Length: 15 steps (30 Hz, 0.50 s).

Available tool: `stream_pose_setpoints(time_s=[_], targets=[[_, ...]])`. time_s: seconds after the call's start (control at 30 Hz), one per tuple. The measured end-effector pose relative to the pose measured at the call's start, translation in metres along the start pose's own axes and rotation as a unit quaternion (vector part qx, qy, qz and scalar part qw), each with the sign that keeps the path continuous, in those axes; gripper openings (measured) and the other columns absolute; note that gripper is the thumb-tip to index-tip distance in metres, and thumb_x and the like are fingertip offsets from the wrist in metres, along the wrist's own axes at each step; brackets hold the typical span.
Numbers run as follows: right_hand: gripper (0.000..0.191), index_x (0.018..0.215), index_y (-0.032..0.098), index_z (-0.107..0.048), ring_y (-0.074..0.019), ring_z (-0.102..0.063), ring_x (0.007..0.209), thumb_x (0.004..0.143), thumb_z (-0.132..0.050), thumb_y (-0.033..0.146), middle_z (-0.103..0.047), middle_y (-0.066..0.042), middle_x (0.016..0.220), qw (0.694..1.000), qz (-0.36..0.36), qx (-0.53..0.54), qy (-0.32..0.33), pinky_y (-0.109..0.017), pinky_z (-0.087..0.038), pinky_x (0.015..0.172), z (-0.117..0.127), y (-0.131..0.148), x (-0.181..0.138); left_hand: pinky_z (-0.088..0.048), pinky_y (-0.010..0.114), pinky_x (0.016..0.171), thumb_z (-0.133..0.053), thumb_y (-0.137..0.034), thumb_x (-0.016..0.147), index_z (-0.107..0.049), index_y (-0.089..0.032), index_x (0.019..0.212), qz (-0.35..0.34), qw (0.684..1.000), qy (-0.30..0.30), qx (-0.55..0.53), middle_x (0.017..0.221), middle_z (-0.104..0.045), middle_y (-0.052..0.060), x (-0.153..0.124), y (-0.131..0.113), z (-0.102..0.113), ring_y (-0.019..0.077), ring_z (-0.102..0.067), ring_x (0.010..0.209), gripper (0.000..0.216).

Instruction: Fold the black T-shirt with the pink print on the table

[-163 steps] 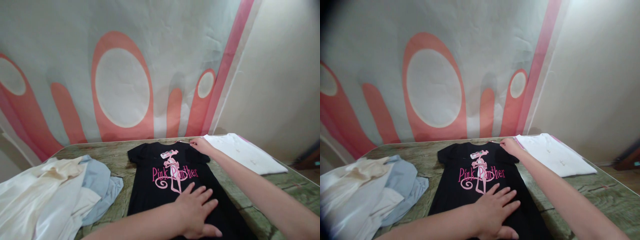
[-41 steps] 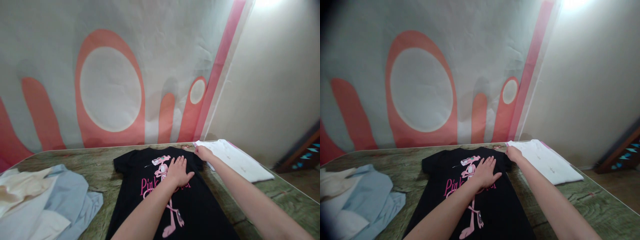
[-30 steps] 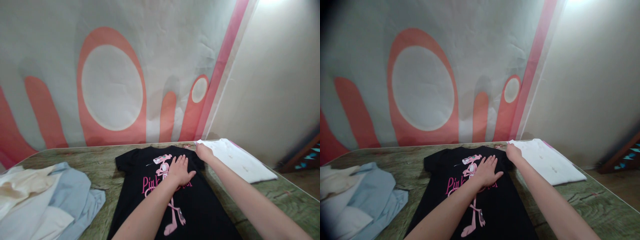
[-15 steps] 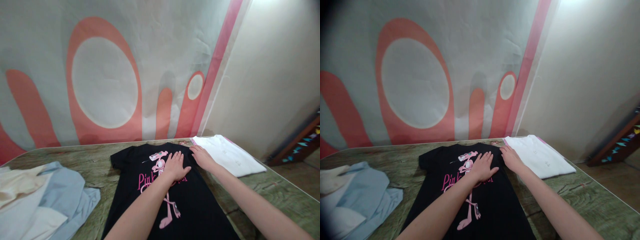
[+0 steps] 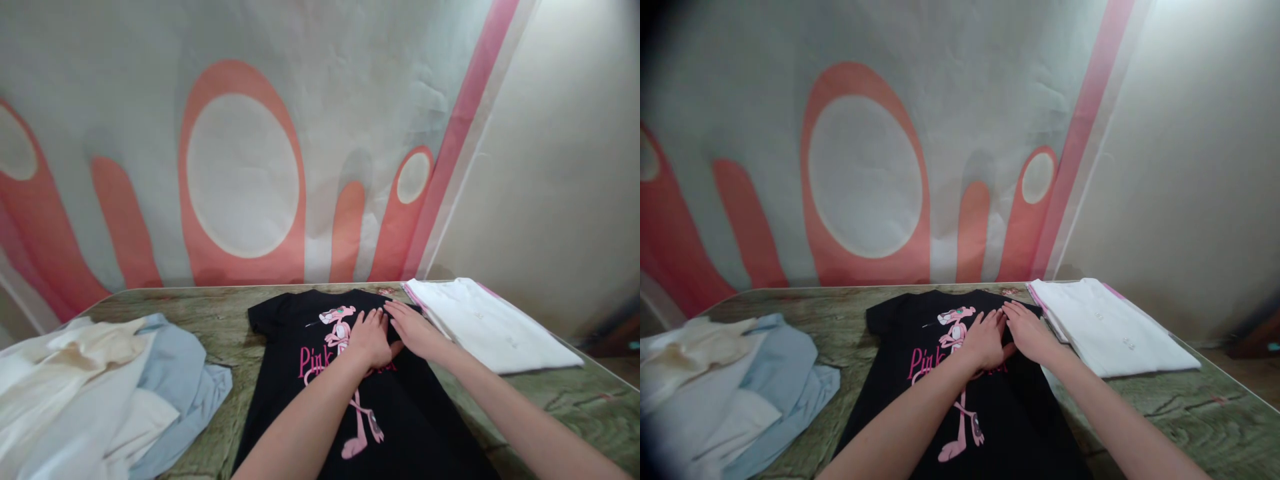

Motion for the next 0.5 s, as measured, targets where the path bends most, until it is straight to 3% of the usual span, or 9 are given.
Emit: stream_pose_setpoints(time_s=[0.1,0.23,0.3,0.4,0.5], targets=[[0.046,0.129,0.013,-0.042,-0.0196,-0.035,0.126,0.089,-0.029,0.031,-0.042,-0.012,0.135,0.996,-0.013,0.09,-0.024,-0.039,-0.029,0.106,-0.008,0.026,0.019,-0.018,0.043,0.106,-0.036,-0.035,0.082,-0.023,-0.003,0.137,-0.031,0.999,-0.013,0.005,0.138,-0.034,0.018,0.003,-0.003,0.003,0.0289,-0.03,0.126,0.065],[0.05,0.13,0.013,-0.039,-0.0226,-0.034,0.126,0.09,-0.028,0.039,-0.041,-0.014,0.135,0.983,-0.062,0.136,-0.108,-0.044,-0.027,0.107,-0.015,0.042,0.027,-0.025,0.038,0.104,-0.039,-0.02,0.078,-0.035,0.001,0.13,-0.074,0.997,0.01,0.022,0.131,-0.043,0.021,0.006,0.002,0.007,0.0282,-0.039,0.12,0.056],[0.05,0.131,0.014,-0.038,-0.0233,-0.034,0.126,0.09,-0.028,0.041,-0.041,-0.014,0.134,0.981,-0.059,0.142,-0.12,-0.046,-0.027,0.106,-0.016,0.044,0.024,-0.024,0.037,0.105,-0.044,-0.021,0.075,-0.04,0.0,0.127,-0.07,0.997,0.02,0.027,0.132,-0.041,0.021,-0.001,0.012,0.013,0.0286,-0.036,0.122,0.056],[0.051,0.132,0.016,-0.037,-0.0235,-0.034,0.127,0.089,-0.03,0.042,-0.04,-0.012,0.135,0.984,-0.044,0.14,-0.101,-0.045,-0.027,0.107,-0.016,0.051,0.013,-0.022,0.037,0.106,-0.046,-0.025,0.076,-0.038,-0.001,0.128,-0.011,0.999,0.028,0.02,0.138,-0.033,0.02,-0.024,0.031,0.028,0.0282,-0.029,0.127,0.058],[0.051,0.134,0.017,-0.036,-0.023,-0.031,0.128,0.089,-0.033,0.042,-0.037,-0.01,0.138,0.989,-0.018,0.128,-0.064,-0.044,-0.026,0.108,-0.015,0.072,-0.004,-0.02,0.038,0.106,-0.029,-0.033,0.088,-0.032,-0.007,0.133,0.005,1.0,0.02,0.006,0.141,-0.029,0.014,-0.054,0.045,0.046,0.0246,-0.025,0.13,0.052]])
Point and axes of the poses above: each hand's wrist, its own x-axis towards the middle knuckle, its own z-axis out of the back of the hand, y = z × x, the point moved 4 cm from there along x, towards the middle knuckle
